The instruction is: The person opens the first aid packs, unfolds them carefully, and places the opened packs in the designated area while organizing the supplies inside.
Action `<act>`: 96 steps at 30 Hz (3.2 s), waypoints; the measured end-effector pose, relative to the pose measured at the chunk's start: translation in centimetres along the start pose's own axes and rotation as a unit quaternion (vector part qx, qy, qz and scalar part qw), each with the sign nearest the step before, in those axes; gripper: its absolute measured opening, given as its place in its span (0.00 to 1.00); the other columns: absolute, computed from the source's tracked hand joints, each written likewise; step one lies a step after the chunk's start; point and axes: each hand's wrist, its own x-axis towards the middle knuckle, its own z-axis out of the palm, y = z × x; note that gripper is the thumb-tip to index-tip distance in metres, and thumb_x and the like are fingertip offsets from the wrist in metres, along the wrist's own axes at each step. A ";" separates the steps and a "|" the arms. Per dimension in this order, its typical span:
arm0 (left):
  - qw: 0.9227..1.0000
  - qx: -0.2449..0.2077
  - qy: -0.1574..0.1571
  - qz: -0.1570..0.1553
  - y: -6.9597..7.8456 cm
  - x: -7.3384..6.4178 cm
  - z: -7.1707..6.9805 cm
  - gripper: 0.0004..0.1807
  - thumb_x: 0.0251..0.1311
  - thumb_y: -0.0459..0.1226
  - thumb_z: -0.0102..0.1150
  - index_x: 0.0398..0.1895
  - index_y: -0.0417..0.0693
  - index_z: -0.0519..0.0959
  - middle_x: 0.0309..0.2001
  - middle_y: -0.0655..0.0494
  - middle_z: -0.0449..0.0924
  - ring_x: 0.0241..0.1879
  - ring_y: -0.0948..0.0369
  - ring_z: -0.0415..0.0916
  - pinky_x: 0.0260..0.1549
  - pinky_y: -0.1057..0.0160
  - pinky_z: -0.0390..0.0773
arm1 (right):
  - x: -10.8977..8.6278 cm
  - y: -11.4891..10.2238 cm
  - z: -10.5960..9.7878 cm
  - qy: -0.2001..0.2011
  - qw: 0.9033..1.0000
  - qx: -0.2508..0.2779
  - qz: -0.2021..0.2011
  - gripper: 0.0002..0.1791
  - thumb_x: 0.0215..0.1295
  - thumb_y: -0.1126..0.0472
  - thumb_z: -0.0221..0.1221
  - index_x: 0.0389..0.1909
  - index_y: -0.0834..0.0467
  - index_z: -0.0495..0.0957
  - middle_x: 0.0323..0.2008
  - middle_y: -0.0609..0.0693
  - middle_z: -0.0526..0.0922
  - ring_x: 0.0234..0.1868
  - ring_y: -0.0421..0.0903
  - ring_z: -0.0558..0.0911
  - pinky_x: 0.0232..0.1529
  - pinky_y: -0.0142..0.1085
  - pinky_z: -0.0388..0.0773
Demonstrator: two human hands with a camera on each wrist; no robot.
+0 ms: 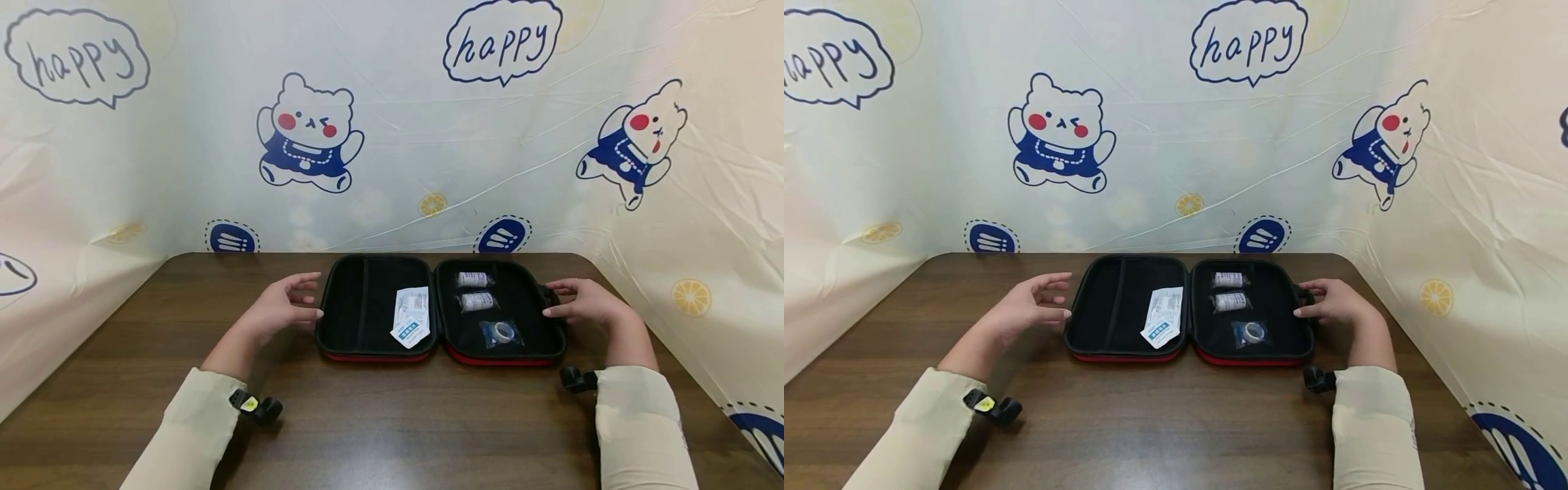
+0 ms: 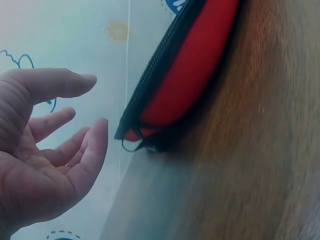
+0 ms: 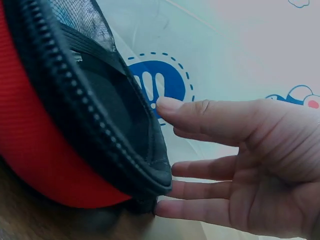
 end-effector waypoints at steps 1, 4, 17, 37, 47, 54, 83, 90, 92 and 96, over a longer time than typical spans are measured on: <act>1.000 0.004 0.001 0.003 0.1 0.0 0.1 0.41 0.56 0.29 0.67 0.73 0.46 0.60 0.69 0.36 0.58 0.62 0.41 0.63 0.45 0.55 0.82 | 0.1 0.0 0.0 0.000 1.000 -0.003 0.000 0.43 0.58 0.55 0.69 0.68 0.70 0.61 0.63 0.76 0.63 0.60 0.69 0.70 0.48 0.49 0.81; 1.000 0.013 0.003 0.012 0.6 -0.1 0.6 0.41 0.55 0.30 0.67 0.73 0.47 0.61 0.69 0.37 0.60 0.61 0.41 0.65 0.45 0.54 0.82 | 0.4 0.2 0.1 -0.003 1.000 -0.012 -0.001 0.40 0.58 0.60 0.69 0.66 0.73 0.63 0.61 0.77 0.67 0.58 0.68 0.72 0.47 0.48 0.81; 0.998 0.039 -0.029 0.033 1.9 -0.2 3.0 0.39 0.55 0.30 0.68 0.71 0.47 0.64 0.66 0.37 0.64 0.58 0.43 0.68 0.47 0.52 0.81 | 0.6 0.7 1.2 -0.018 1.000 -0.008 -0.010 0.37 0.59 0.66 0.66 0.65 0.75 0.62 0.60 0.77 0.68 0.58 0.69 0.73 0.46 0.48 0.81; 0.979 0.148 -0.121 0.071 6.3 2.7 7.3 0.30 0.52 0.31 0.71 0.60 0.49 0.76 0.54 0.46 0.77 0.47 0.55 0.80 0.42 0.60 0.82 | -0.4 1.8 1.2 0.009 0.999 0.012 -0.034 0.36 0.62 0.63 0.65 0.67 0.72 0.62 0.61 0.74 0.68 0.59 0.67 0.72 0.47 0.47 0.81; 0.949 0.247 -0.166 0.104 7.2 4.8 9.0 0.26 0.51 0.32 0.72 0.57 0.44 0.79 0.53 0.47 0.79 0.47 0.57 0.77 0.46 0.62 0.79 | -0.3 1.4 1.2 0.010 0.999 0.017 -0.034 0.36 0.62 0.64 0.65 0.67 0.73 0.63 0.61 0.74 0.68 0.60 0.68 0.71 0.47 0.46 0.81; 0.927 0.303 -0.197 0.098 7.4 5.9 10.8 0.23 0.50 0.34 0.73 0.53 0.49 0.82 0.50 0.54 0.80 0.47 0.56 0.77 0.44 0.64 0.77 | -0.4 1.5 1.2 0.009 0.999 0.013 -0.034 0.36 0.61 0.63 0.65 0.66 0.73 0.63 0.61 0.75 0.68 0.60 0.68 0.71 0.47 0.46 0.81; 0.969 0.191 -0.153 0.036 6.9 5.7 11.6 0.12 0.55 0.26 0.66 0.41 0.47 0.87 0.35 0.53 0.78 0.34 0.59 0.77 0.29 0.65 0.83 | -0.3 1.7 1.2 0.012 0.999 0.011 -0.033 0.35 0.62 0.64 0.64 0.66 0.72 0.63 0.61 0.75 0.68 0.59 0.68 0.72 0.47 0.46 0.82; 0.979 0.148 -0.142 0.019 7.0 5.5 10.6 0.11 0.57 0.26 0.65 0.41 0.46 0.87 0.37 0.51 0.79 0.35 0.58 0.78 0.32 0.64 0.83 | -0.4 1.5 1.3 0.012 0.999 0.015 -0.027 0.35 0.62 0.63 0.64 0.67 0.72 0.62 0.62 0.75 0.67 0.59 0.68 0.72 0.47 0.46 0.81; 0.979 0.147 -0.139 0.016 7.1 5.5 10.4 0.11 0.58 0.26 0.64 0.41 0.47 0.88 0.38 0.51 0.79 0.36 0.57 0.78 0.32 0.63 0.83 | -0.4 1.5 1.3 0.013 0.999 0.014 -0.026 0.35 0.62 0.63 0.64 0.67 0.72 0.63 0.62 0.75 0.67 0.59 0.68 0.72 0.47 0.46 0.81; 0.980 0.146 -0.135 0.015 6.8 5.6 9.8 0.11 0.58 0.27 0.64 0.42 0.46 0.87 0.40 0.51 0.80 0.36 0.56 0.78 0.33 0.62 0.83 | -0.5 1.5 1.3 0.012 1.000 0.013 -0.023 0.35 0.63 0.63 0.64 0.67 0.72 0.62 0.62 0.75 0.67 0.59 0.68 0.72 0.47 0.47 0.81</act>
